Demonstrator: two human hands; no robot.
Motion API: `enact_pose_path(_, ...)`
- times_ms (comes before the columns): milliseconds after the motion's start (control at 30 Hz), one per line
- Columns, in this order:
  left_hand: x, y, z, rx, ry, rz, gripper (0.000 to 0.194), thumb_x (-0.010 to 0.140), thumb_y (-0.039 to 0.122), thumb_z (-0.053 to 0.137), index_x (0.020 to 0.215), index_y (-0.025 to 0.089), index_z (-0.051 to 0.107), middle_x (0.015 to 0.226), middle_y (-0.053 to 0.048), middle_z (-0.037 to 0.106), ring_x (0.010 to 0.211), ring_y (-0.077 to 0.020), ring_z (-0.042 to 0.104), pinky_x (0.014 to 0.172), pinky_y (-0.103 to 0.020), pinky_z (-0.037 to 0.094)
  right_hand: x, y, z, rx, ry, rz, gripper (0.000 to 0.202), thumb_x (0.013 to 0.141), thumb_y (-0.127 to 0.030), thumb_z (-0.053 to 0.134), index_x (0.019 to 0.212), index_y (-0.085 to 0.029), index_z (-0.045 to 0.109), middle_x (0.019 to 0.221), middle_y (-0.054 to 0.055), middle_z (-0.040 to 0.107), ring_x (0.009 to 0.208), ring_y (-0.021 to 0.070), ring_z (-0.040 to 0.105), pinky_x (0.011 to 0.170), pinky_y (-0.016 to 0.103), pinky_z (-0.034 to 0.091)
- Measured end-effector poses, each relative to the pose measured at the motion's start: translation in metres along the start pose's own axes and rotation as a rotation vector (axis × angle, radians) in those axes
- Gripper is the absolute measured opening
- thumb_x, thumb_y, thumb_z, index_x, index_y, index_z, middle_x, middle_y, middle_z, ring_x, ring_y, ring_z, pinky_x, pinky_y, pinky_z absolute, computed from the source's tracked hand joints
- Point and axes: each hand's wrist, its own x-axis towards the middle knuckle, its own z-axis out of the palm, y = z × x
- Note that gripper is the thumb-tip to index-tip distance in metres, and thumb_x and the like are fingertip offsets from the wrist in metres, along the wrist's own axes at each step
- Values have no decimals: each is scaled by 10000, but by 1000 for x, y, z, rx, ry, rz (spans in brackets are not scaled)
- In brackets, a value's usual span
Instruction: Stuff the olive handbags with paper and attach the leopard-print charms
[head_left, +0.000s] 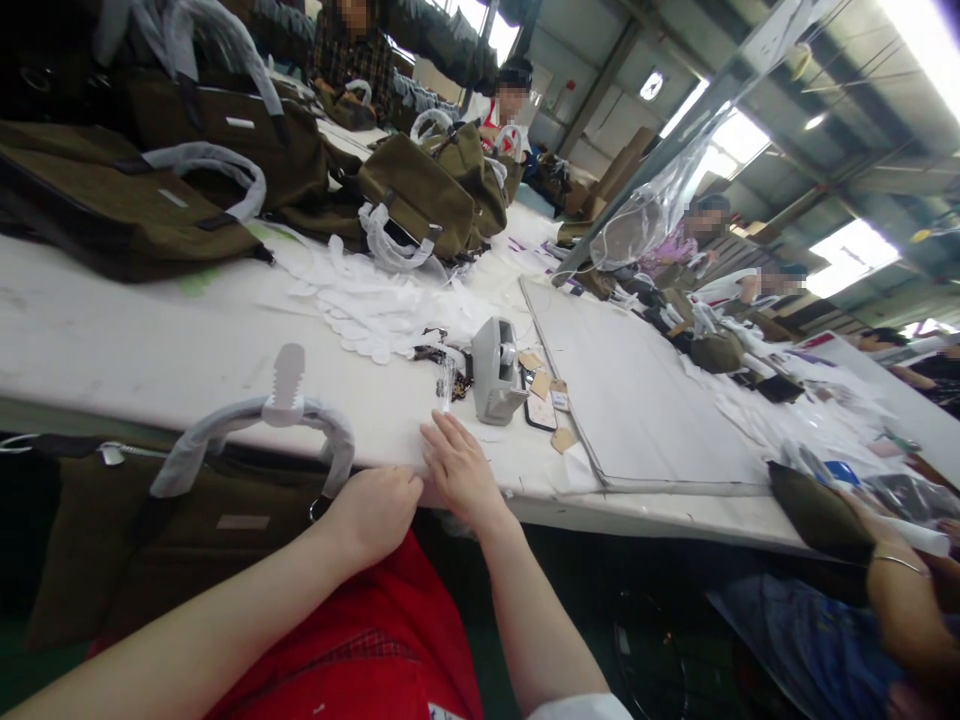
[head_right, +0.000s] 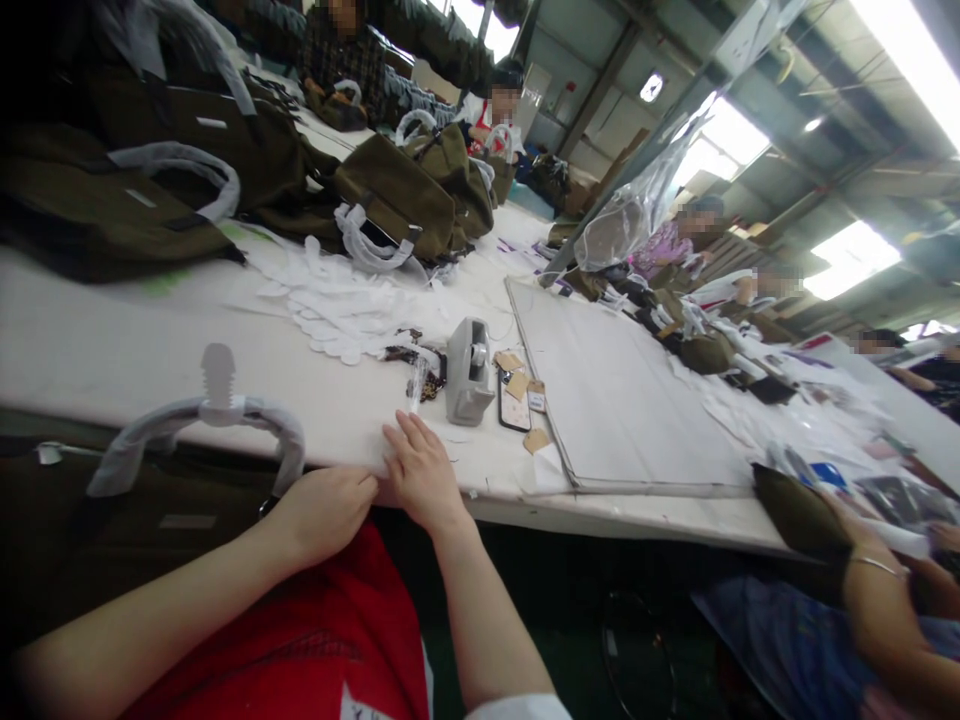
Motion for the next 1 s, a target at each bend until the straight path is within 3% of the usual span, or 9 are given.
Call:
enact_pose_path(167,-73,8,-13,-360,-39,136,273,881,168,482,616,187,547,660,-27,617,639,-164,579,633,-273,444,16,18,18,-97,-67,76,479,1002,-260,434,1466,-149,479,1542,88,436,1466,240,319,1210,438,286)
enact_pose_path(267,-131,3,-16,-635,-110,250,210,856,270,573,664,195,532,729,-10,625,639,-128,539,608,-233,411,17,22,20,-77,-15,57,453,991,-256,448,1422,-143,529,1512,106,475,1445,257,354,1194,460,310)
enact_pose_path(367,-161,-11,-16,-665,-86,31,266,909,308,501,668,195,498,721,-3,595,644,-127,510,617,-248,379,11,3,4,17,215,53,357,982,-245,453,1272,-148,638,1378,137,596,1335,276,482,1128,490,382)
enact_pose_path(433,-162,-21,-17,-621,-68,-183,330,943,298,420,632,190,444,661,7,536,624,-127,490,602,-264,342,4,-25,-15,131,385,37,295,976,-221,463,1187,-177,664,1257,127,659,1215,256,565,1062,470,437)
enact_pose_path(500,-155,-30,-18,-618,-47,-291,359,949,315,387,614,188,403,630,14,490,611,-128,480,590,-272,318,-5,-61,-32,299,354,-43,257,960,-184,486,1144,-212,665,1159,94,688,1116,217,611,996,404,482)
enact_pose_path(633,-142,-35,-20,-679,58,-342,383,945,379,382,618,190,448,637,11,512,626,-143,500,599,-278,325,-20,-119,-35,495,-244,-268,362,909,-229,601,1271,-218,603,1219,86,673,1127,207,618,1012,345,481)
enact_pose_path(733,-137,-34,-19,-734,86,-341,399,951,416,394,659,191,548,675,2,583,668,-161,553,633,-276,364,-29,-127,-7,513,-431,-195,254,961,-218,523,1169,-233,667,1082,48,720,1005,186,660,938,303,504)
enact_pose_path(833,-134,-36,-13,-701,103,-424,408,972,445,373,731,200,593,726,-11,648,706,-184,600,661,-290,397,-36,-111,22,581,-289,59,295,1001,-206,416,1058,-219,705,899,32,716,839,159,664,815,273,524)
enact_pose_path(1000,-130,-41,9,-649,157,-597,301,943,407,445,966,208,670,911,-44,743,825,-217,688,754,-318,484,-37,-83,52,469,-33,282,246,950,-219,468,1020,-186,701,998,92,698,921,200,647,882,348,507)
